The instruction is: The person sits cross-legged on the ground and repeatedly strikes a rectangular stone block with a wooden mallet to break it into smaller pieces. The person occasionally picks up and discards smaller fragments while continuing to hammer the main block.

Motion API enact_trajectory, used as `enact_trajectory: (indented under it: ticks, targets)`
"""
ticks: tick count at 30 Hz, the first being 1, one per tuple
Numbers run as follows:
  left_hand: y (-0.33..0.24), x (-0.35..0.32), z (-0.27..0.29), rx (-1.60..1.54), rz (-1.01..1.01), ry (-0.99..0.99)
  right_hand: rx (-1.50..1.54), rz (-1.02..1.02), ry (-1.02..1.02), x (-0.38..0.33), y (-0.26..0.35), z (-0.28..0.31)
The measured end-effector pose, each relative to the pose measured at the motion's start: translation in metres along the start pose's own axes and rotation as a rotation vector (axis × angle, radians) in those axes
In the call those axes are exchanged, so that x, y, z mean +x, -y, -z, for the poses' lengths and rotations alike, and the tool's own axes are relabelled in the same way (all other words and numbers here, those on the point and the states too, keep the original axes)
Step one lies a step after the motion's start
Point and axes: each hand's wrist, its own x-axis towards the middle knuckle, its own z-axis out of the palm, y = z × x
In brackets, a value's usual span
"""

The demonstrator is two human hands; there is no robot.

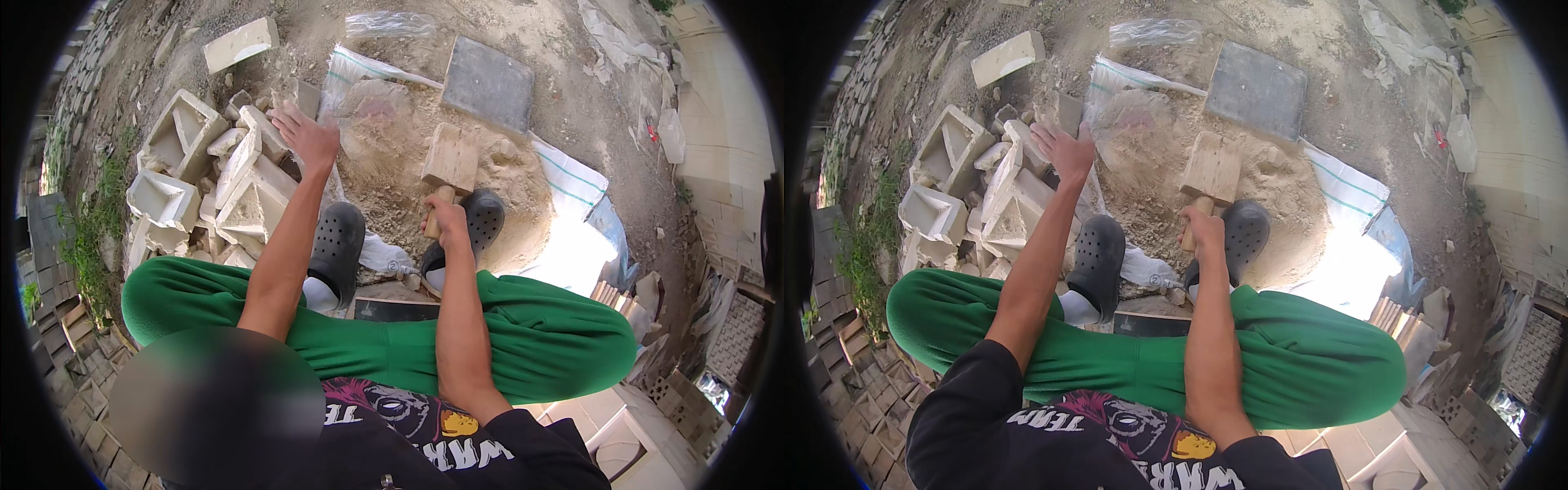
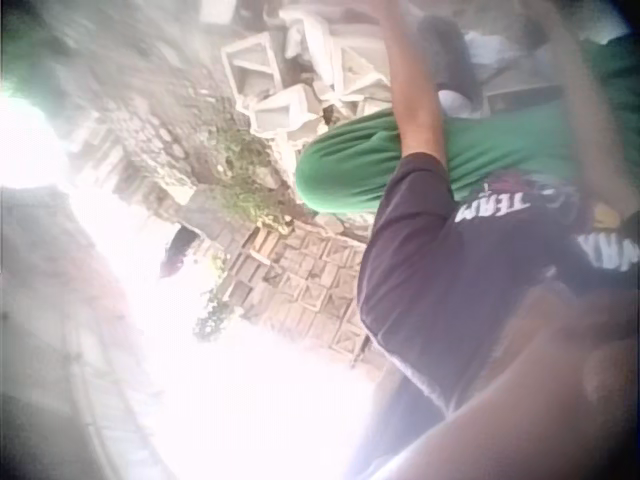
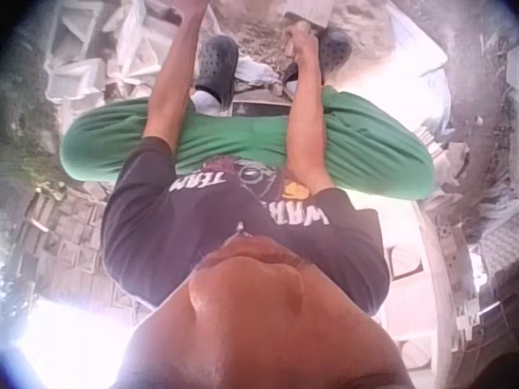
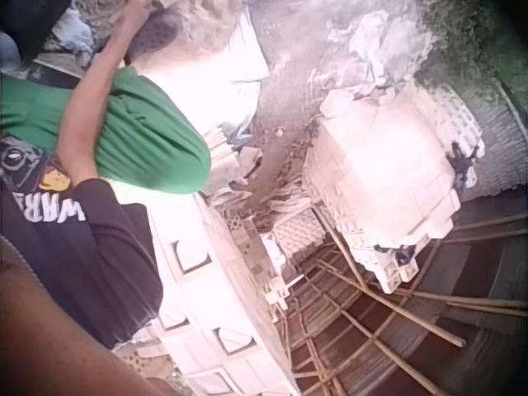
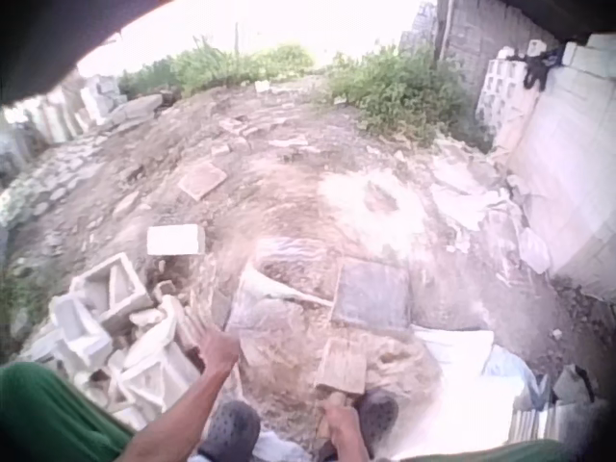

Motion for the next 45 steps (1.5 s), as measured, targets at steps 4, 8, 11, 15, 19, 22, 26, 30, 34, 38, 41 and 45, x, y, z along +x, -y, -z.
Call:
enact_trajectory:
  ticks: [4,8,11,15,19,22,26,30,34,38,41,45]
  targets:
    - [-0.025,-0.039,-0.030,0.058,-0.414,0.203,0.164,-0.016,0.140,-0.006,0.020,-0.009]
    - [-0.028,-0.102,-0.038,-0.024,-0.741,0.558,0.396,-0.064,0.300,-0.015,0.041,0.007]
    - [-0.046,-0.100,-0.039,-0.352,-0.689,0.655,0.485,-0.048,0.328,-0.014,0.047,0.017]
    - [-0.044,-0.067,-0.052,-0.052,-0.445,0.198,0.452,-0.047,0.307,-0.017,0.044,0.022]
    - [-0.027,-0.046,-0.059,0.160,-0.335,0.276,0.402,-0.040,0.320,-0.012,0.042,0.024]
    - [-0.043,-0.074,-0.061,0.045,-0.599,0.470,0.429,-0.053,0.338,-0.013,0.044,0.026]
    - [-0.067,-0.091,-0.063,-0.351,-0.787,0.820,0.444,-0.044,0.363,-0.010,0.042,0.028]
    - [-0.063,-0.079,-0.051,0.002,-0.492,0.265,0.404,-0.038,0.319,-0.012,0.038,0.031]
    - [-0.036,-0.098,-0.055,0.165,-0.410,0.347,0.444,-0.044,0.354,-0.010,0.042,0.028]
    - [-0.056,-0.124,-0.053,-0.286,-0.638,0.774,0.594,-0.056,0.396,-0.014,0.052,0.031]
    - [-0.069,-0.115,-0.044,-0.174,-0.597,0.586,0.648,-0.046,0.360,-0.019,0.052,0.040]
    - [-0.064,-0.117,-0.044,0.140,-0.449,0.389,0.697,-0.020,0.319,-0.023,0.054,0.045]
